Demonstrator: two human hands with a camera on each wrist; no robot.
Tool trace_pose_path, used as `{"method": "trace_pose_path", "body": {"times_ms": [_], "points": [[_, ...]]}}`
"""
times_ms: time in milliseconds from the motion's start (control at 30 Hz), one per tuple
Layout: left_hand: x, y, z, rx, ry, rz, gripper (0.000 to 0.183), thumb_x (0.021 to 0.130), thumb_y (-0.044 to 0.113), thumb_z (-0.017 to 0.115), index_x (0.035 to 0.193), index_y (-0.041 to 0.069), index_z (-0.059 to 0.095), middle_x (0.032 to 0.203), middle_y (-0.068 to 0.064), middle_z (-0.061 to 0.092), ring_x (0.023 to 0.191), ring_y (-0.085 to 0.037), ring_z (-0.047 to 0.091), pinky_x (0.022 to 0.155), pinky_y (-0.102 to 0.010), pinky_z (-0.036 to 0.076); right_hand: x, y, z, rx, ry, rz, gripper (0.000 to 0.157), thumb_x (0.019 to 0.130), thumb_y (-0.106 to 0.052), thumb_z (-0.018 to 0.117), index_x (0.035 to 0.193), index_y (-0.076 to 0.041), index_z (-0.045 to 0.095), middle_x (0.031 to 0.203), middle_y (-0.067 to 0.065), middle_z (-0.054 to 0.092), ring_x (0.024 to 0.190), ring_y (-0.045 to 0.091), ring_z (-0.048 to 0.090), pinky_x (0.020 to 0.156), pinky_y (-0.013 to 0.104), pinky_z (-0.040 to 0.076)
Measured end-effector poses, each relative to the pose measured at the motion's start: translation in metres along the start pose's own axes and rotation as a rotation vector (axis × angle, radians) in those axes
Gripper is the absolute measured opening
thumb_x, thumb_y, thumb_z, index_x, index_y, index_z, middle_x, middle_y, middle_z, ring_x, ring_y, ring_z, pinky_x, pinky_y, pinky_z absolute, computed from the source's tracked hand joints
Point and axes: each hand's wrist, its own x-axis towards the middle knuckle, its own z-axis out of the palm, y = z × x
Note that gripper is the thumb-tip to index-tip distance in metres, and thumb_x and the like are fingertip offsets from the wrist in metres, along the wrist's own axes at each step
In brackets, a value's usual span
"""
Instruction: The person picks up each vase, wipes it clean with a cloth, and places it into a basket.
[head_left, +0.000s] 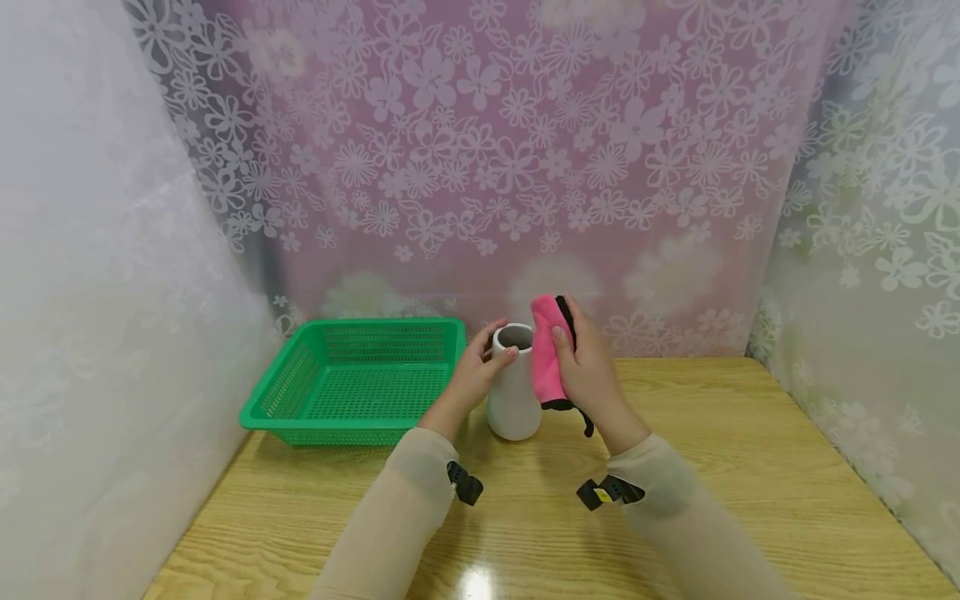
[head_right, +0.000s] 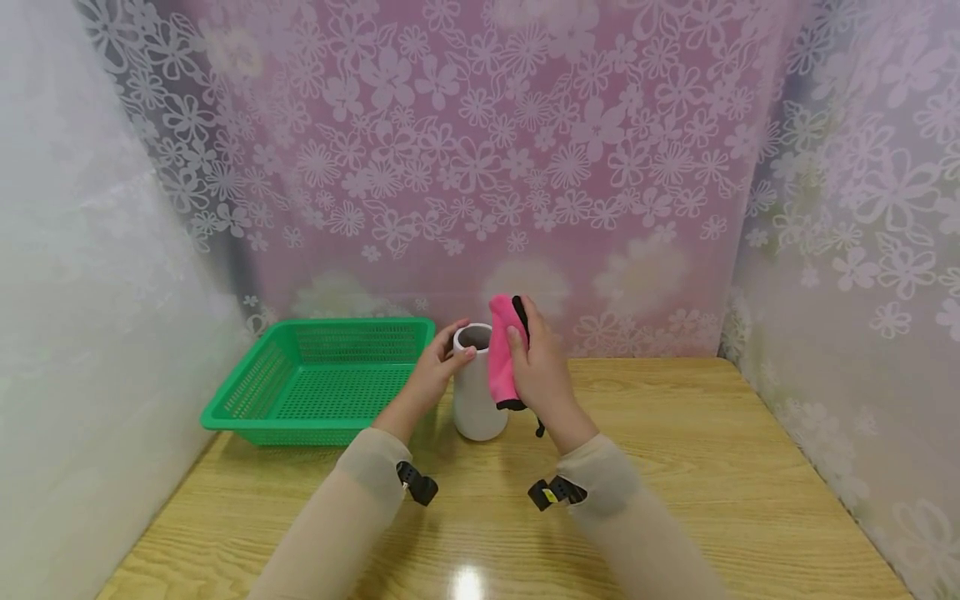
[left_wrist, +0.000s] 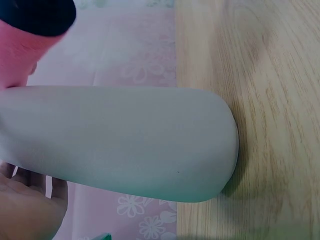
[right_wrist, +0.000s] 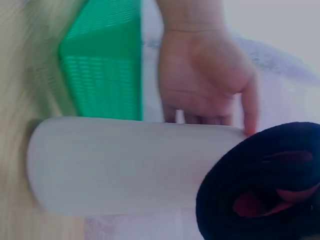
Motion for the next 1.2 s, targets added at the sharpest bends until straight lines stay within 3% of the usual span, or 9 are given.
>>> {"method": "trace_pose_path", "body": {"times_ms": [200,333,433,667,900,1000,1200], "points": [[-0.002,0.0,0.0,0.018,0.006,-0.005,0.06,0.101,0.026,0.063,0.155,0.018,0.038,0.152,-0.012,0.043,0.139,-0.035,0.043,0.11,-0.053,0.037,-0.004,0.008,0.017,-0.108,0.067,-0.042,0.059,0.109,-0.033,0.041,0.161,-0.014,0.021,0.143,0.022,0.044,0.108,0.039,0.054,0.089,0.057,0.047],[-0.002,0.001,0.0,0.008,0.004,-0.002,0.059,0.101,0.025,0.062,0.155,0.018,0.038,0.153,-0.012,0.042,0.139,-0.036,0.043,0.11,-0.054,0.037,-0.007,0.012,0.025,-0.119,0.102,-0.055,0.058,0.109,-0.032,0.04,0.161,-0.017,0.02,0.146,0.021,0.043,0.106,0.039,0.056,0.086,0.057,0.049],[-0.004,0.006,0.0,-0.002,-0.01,0.0,0.059,0.102,0.023,0.061,0.155,0.016,0.037,0.153,-0.014,0.042,0.139,-0.036,0.042,0.11,-0.054,0.037,-0.009,0.016,0.029,-0.11,0.12,-0.033,0.057,0.109,-0.034,0.038,0.161,-0.02,0.02,0.15,0.019,0.041,0.109,0.04,0.056,0.086,0.058,0.048],[-0.002,0.0,0.0,0.004,-0.008,0.007,0.059,0.102,0.025,0.061,0.155,0.018,0.037,0.154,-0.013,0.041,0.139,-0.036,0.042,0.11,-0.054,0.038,-0.009,0.024,0.034,-0.08,0.126,0.043,0.057,0.109,-0.037,0.036,0.161,-0.022,0.02,0.136,0.021,0.046,0.089,0.035,0.057,0.076,0.052,0.049],[-0.001,0.003,0.0,-0.008,-0.013,0.019,0.058,0.102,0.022,0.06,0.155,0.015,0.037,0.149,-0.014,0.046,0.137,-0.034,0.046,0.108,-0.051,0.041,-0.006,0.036,0.035,-0.034,0.091,0.123,0.054,0.109,-0.028,0.039,0.158,-0.009,0.026,0.146,0.023,0.042,0.124,0.044,0.05,0.102,0.061,0.04],[-0.002,0.004,0.0,0.001,-0.014,0.03,0.058,0.103,0.02,0.059,0.155,0.012,0.036,0.149,-0.017,0.046,0.136,-0.036,0.046,0.108,-0.052,0.04,-0.007,0.043,0.036,-0.044,0.021,0.18,0.053,0.109,-0.024,0.039,0.157,-0.004,0.026,0.152,0.025,0.037,0.137,0.045,0.04,0.11,0.061,0.031],[-0.003,0.004,0.0,-0.008,-0.017,0.03,0.058,0.103,0.018,0.058,0.156,0.01,0.034,0.15,-0.019,0.044,0.136,-0.039,0.045,0.108,-0.056,0.039,-0.01,0.06,0.041,-0.116,-0.129,0.276,0.055,0.11,-0.025,0.036,0.158,-0.004,0.022,0.156,0.025,0.033,0.142,0.043,0.034,0.115,0.057,0.027]]}}
